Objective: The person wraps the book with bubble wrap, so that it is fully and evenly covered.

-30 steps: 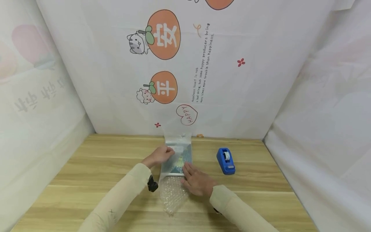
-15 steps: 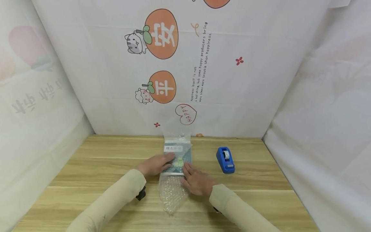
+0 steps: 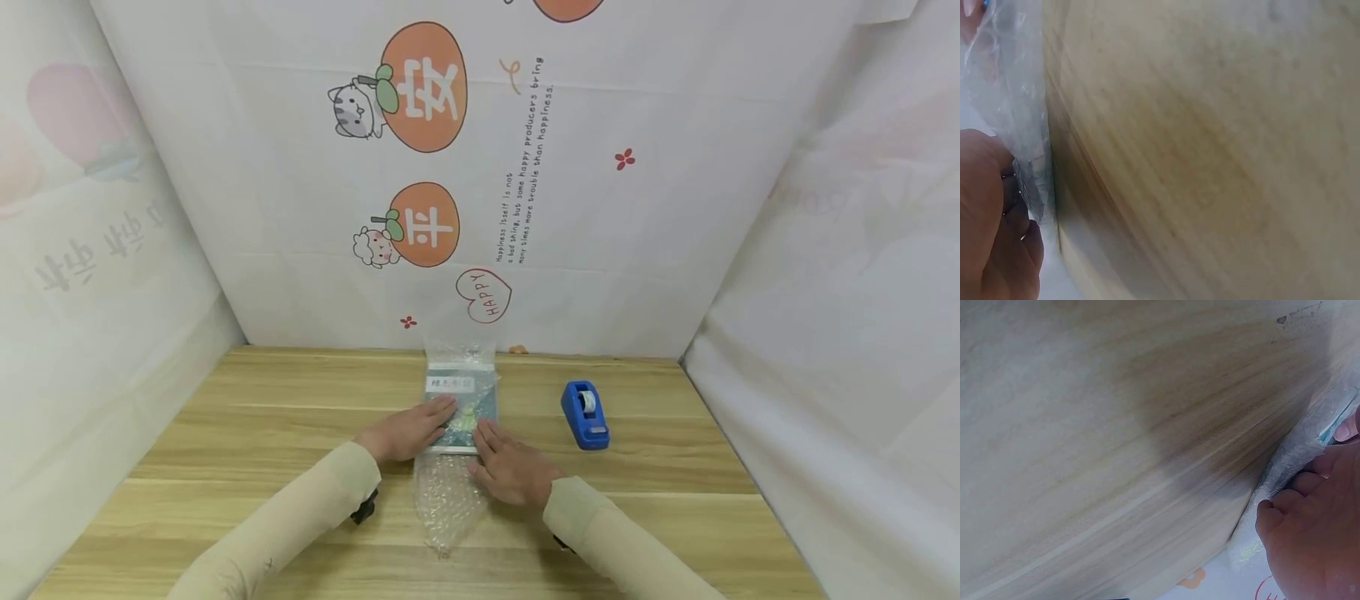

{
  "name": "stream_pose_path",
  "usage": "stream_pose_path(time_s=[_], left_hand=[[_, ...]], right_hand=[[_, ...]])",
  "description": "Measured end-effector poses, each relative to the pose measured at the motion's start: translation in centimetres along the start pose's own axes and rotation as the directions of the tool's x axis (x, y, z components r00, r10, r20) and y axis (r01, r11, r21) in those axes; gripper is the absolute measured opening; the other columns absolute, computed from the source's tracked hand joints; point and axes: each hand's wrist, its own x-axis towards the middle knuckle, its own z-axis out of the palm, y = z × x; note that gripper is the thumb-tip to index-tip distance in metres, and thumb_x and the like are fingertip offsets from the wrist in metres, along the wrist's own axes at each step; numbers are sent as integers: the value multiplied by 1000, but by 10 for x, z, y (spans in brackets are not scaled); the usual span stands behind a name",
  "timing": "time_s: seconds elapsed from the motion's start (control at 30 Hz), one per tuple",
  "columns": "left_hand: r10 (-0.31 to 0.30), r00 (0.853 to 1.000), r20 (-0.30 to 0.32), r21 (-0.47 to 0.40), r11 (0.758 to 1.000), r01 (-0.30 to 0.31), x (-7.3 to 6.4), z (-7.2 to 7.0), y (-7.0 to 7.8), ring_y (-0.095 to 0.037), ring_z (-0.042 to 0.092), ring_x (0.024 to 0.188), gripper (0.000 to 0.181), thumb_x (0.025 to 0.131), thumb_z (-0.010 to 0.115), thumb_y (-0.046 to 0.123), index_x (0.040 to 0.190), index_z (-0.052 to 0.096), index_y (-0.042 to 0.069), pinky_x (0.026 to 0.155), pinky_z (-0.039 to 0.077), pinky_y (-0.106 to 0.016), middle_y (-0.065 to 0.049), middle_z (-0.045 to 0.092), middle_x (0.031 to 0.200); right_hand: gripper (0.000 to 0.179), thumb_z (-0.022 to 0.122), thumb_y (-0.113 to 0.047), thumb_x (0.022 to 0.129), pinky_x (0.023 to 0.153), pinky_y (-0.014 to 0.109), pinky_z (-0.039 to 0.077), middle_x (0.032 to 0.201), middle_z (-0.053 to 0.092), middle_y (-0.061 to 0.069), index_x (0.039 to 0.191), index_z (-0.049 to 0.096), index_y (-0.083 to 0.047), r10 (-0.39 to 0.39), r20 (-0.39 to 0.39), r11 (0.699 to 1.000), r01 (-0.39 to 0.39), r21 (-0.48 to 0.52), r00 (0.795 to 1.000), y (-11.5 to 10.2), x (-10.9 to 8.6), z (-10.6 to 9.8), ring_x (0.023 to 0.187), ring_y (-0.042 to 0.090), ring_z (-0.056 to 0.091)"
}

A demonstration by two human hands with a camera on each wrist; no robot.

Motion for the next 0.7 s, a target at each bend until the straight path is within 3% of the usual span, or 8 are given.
stream_pose_path(time_s=[0.27, 0.47, 0.6, 0.7], left_hand=[[17, 1000, 3, 84, 996, -18, 2, -1, -2, -33, 31, 161, 53, 114, 44, 18, 162, 35, -3, 132, 30, -46, -20, 33, 172], [3, 1000, 16, 119, 993, -5, 4, -1, -3, -30, 32, 161, 54, 114, 45, 20, 163, 36, -1, 132, 30, -43, -17, 34, 172], [4, 1000, 18, 131, 991, -7, 5, -1, -4, -29, 32, 161, 54, 114, 46, 20, 162, 37, 0, 132, 31, -41, -16, 34, 172], [10, 1000, 16, 138, 990, -13, 5, 0, -5, -29, 33, 161, 53, 114, 46, 21, 162, 37, 0, 131, 33, -42, -16, 35, 172]], right_hand=[[67, 30, -45, 116, 133, 51, 26, 178, 16, 16, 166, 26, 0, 19, 12, 998, -19, 55, 1000, -1, 2, -8, 166, 33, 17], [63, 30, -44, 116, 131, 52, 31, 174, 30, 14, 163, 37, -3, 39, 61, 997, -43, 62, 997, -3, 7, -30, 162, 33, 30], [60, 32, -40, 116, 128, 54, 36, 167, 44, 17, 158, 45, 0, 32, 52, 998, -34, 48, 998, -5, 18, -46, 156, 37, 41], [60, 32, -40, 116, 128, 53, 35, 166, 44, 19, 159, 45, 0, 24, 39, 1000, -24, 18, 999, -6, 26, -55, 156, 37, 42]])
